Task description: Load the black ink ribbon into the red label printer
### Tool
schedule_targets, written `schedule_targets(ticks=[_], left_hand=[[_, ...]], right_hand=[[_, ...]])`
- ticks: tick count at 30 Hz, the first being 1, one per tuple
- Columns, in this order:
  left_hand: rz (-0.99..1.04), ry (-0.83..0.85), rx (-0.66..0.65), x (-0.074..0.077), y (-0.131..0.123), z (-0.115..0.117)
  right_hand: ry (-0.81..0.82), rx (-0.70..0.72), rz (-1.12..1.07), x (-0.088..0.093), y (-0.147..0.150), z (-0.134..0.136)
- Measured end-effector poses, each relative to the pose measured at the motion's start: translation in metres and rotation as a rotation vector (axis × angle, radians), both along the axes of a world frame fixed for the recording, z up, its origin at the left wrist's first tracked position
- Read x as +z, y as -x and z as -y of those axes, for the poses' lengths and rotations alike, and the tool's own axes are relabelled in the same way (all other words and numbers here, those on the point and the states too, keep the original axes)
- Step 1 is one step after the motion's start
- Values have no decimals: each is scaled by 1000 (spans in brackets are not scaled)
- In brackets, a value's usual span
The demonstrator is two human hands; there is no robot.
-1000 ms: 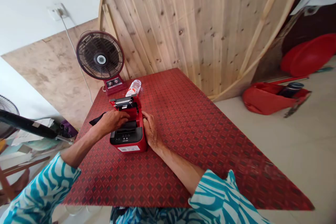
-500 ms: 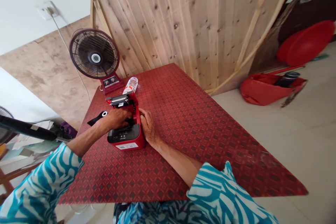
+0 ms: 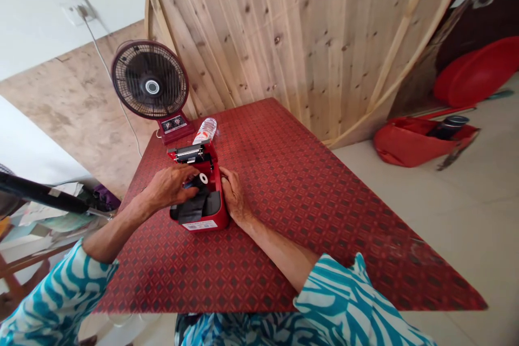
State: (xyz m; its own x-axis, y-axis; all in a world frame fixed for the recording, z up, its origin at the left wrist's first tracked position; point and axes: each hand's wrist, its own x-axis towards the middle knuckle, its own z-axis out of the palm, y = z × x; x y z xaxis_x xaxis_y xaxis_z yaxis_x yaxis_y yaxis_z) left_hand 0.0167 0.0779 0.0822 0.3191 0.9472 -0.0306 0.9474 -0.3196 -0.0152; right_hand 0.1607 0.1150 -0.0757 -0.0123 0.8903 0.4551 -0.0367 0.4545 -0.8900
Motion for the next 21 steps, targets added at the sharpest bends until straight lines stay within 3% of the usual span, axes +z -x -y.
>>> schedule_targets(ticks=[3,6,8,10,16,18,21], left_hand=[[266,-49,19,11,10,17],[757,46,141,18,28,38],[1018,96,260,16,46,51],[1121,88,366,8,66,64],[1087,17,557,-31,108,84],[954,-18,556,-44,112,79],[608,-65,453,-65,115,65]], right_hand=[[3,2,-2,-1,0,0],[12,15,-4,-2,-1,-1],[20,27,-6,-3,-2,-1],[36,43,-7,-4,-3,-1],[79,44,-9,-7,-7,-1],[85,47,0,-8,-8,-2],[94,47,11,-10,-9,-3]])
